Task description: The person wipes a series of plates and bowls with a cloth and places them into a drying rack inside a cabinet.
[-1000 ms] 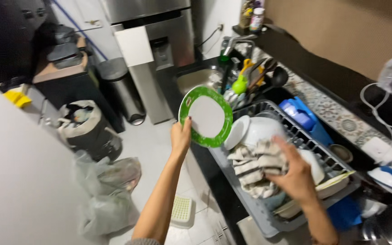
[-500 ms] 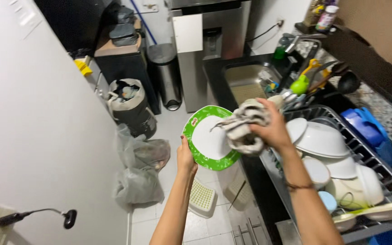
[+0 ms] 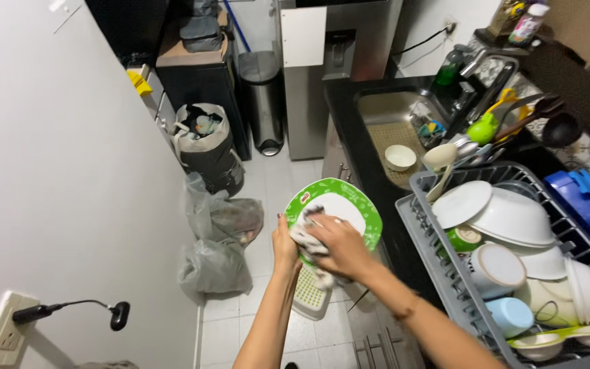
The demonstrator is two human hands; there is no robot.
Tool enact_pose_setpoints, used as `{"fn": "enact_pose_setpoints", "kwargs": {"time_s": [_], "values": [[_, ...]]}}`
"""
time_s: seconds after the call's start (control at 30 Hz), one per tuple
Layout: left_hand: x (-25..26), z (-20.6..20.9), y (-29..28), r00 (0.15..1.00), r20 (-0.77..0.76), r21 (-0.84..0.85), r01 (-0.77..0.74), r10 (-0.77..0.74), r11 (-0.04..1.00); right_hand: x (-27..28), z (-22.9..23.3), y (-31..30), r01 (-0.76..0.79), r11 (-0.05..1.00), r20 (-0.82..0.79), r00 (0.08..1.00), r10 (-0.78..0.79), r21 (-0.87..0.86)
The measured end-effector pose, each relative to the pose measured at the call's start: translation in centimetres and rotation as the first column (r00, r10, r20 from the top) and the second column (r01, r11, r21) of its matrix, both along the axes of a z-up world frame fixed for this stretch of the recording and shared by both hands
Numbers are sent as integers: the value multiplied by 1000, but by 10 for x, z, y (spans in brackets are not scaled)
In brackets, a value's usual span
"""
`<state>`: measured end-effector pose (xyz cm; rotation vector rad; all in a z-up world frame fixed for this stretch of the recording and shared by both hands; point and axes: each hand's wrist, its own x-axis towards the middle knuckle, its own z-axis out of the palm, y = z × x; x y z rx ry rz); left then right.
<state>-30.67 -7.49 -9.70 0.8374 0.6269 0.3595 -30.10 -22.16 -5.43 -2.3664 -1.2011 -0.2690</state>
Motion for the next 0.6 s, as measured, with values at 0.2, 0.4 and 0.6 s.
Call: {"fn": "enact_pose_setpoints", "kwargs": {"time_s": [0.2,0.4,0.6], "values": [[0,-9,11,997,-64,141,44,-35,989,51,-22,-46,338,938,140,935,-325,-83],[33,-103,41,980,-190,280,111,-58,954,26,-39,13,207,977,8,978,-208,49],[-6,-33,27,984,-163,177,99,-70,979,-18,-13,-46,129,966,-21,992,-128,222]]}}
